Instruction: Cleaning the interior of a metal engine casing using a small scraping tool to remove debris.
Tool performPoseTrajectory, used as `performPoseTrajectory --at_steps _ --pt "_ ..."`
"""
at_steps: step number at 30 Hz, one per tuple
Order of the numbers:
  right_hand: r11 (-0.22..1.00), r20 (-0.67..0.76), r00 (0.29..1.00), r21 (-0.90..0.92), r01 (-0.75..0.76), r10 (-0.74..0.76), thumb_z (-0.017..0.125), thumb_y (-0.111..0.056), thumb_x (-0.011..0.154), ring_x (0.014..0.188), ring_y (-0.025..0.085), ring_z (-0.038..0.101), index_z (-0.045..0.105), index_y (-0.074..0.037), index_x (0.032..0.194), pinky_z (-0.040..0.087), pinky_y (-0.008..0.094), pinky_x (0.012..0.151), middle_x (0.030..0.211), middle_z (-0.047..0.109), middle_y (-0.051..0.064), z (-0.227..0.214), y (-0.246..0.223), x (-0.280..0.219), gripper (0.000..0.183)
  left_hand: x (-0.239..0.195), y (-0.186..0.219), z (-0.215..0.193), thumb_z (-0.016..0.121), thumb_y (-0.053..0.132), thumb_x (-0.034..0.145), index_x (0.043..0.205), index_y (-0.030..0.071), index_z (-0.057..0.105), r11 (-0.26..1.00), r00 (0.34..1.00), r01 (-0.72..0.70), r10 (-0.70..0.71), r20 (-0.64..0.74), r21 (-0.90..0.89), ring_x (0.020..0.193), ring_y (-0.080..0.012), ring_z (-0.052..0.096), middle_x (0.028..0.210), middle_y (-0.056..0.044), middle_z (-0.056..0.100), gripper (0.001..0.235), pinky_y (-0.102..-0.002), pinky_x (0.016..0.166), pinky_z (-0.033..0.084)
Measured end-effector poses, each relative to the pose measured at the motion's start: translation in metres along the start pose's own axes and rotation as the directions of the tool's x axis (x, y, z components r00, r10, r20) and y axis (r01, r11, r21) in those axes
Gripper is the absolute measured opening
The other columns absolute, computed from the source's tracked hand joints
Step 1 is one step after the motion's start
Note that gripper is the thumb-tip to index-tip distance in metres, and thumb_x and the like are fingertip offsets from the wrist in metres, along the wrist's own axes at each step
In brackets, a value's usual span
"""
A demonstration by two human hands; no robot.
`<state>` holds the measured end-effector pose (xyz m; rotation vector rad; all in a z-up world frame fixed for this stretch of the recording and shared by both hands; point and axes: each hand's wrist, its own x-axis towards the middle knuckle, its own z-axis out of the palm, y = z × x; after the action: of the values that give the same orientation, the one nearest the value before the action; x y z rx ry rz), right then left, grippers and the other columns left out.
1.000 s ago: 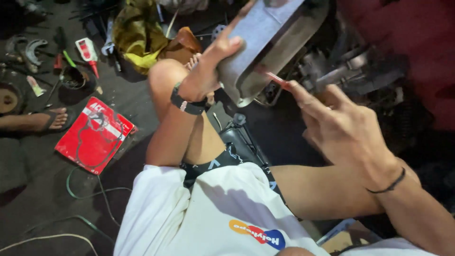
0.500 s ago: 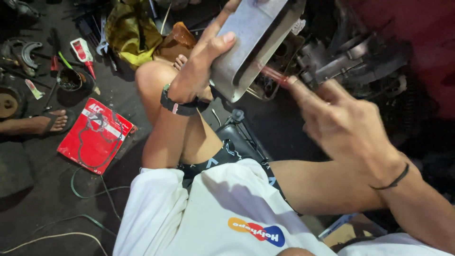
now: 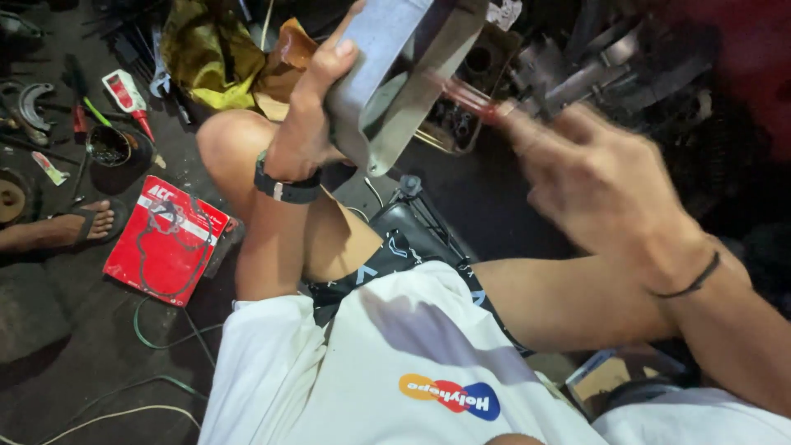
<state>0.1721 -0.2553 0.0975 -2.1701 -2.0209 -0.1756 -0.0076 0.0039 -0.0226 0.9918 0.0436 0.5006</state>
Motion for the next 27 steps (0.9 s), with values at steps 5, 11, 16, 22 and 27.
performPoseTrajectory --at_steps 5,11,16,22,27 --pt "0.985 -0.010 0.997 0.156 -0.069 0.072 0.077 0.007 0.090 0.058 0.023 0.047 0.080 -0.003 0.144 0.042 0.036 0.055 0.089 0.059 0.012 0.015 0.012 -0.009 0.055 -0.006 0.002 0.003 0.054 0.040 0.100 0.153 0.005 0.044 0.983 0.979 0.154 -0.139 -0.151 0.095 0.119 -0.0197 0.055 0.142 -0.012 0.058 0.064 -0.032 0.107 0.039" --pt "0.917 0.132 0.990 0.390 -0.087 0.038 0.072 0.006 0.087 0.056 0.024 0.050 0.075 -0.001 0.138 0.045 0.037 0.052 0.079 0.060 0.013 0.016 0.003 0.000 0.051 -0.012 -0.004 0.006 0.052 0.040 0.103 0.156 0.006 0.041 0.975 0.982 0.175 -0.164 -0.090 0.136 0.140 -0.0234 0.047 0.157 -0.013 0.047 0.064 -0.034 0.120 0.031" --pt "0.914 0.116 0.992 0.398 -0.083 0.040 0.074 0.005 0.082 0.054 0.025 0.050 0.074 -0.002 0.135 0.043 0.038 0.050 0.084 0.062 0.013 0.018 0.002 0.000 0.054 -0.005 0.005 0.021 0.065 0.039 0.085 0.136 -0.001 0.060 0.955 0.874 0.294 -0.289 -0.391 -0.050 0.109 -0.0192 0.062 0.129 -0.013 0.066 0.066 -0.029 0.098 0.047" --pt "0.987 0.056 0.996 0.143 -0.070 0.063 0.073 0.001 0.094 0.057 0.029 0.052 0.079 -0.006 0.140 0.044 0.040 0.052 0.085 0.062 0.014 0.013 0.005 -0.006 0.047 -0.004 -0.004 0.021 0.067 0.039 0.081 0.122 -0.003 0.062 0.920 0.813 0.319 -0.389 -0.432 -0.228 0.088 -0.0181 0.061 0.115 -0.015 0.069 0.058 -0.029 0.082 0.048" --pt "0.999 0.079 0.997 0.039 -0.029 0.026 0.072 -0.008 0.101 0.050 0.021 0.051 0.079 -0.017 0.136 0.043 0.033 0.043 0.084 0.058 0.003 -0.008 -0.022 -0.003 0.037 0.004 -0.015 0.024 0.073 0.028 0.074 0.107 -0.006 0.063 0.953 0.740 0.091 -0.258 -0.621 -0.288 0.087 -0.0216 0.058 0.105 -0.018 0.066 0.048 -0.032 0.083 0.047"
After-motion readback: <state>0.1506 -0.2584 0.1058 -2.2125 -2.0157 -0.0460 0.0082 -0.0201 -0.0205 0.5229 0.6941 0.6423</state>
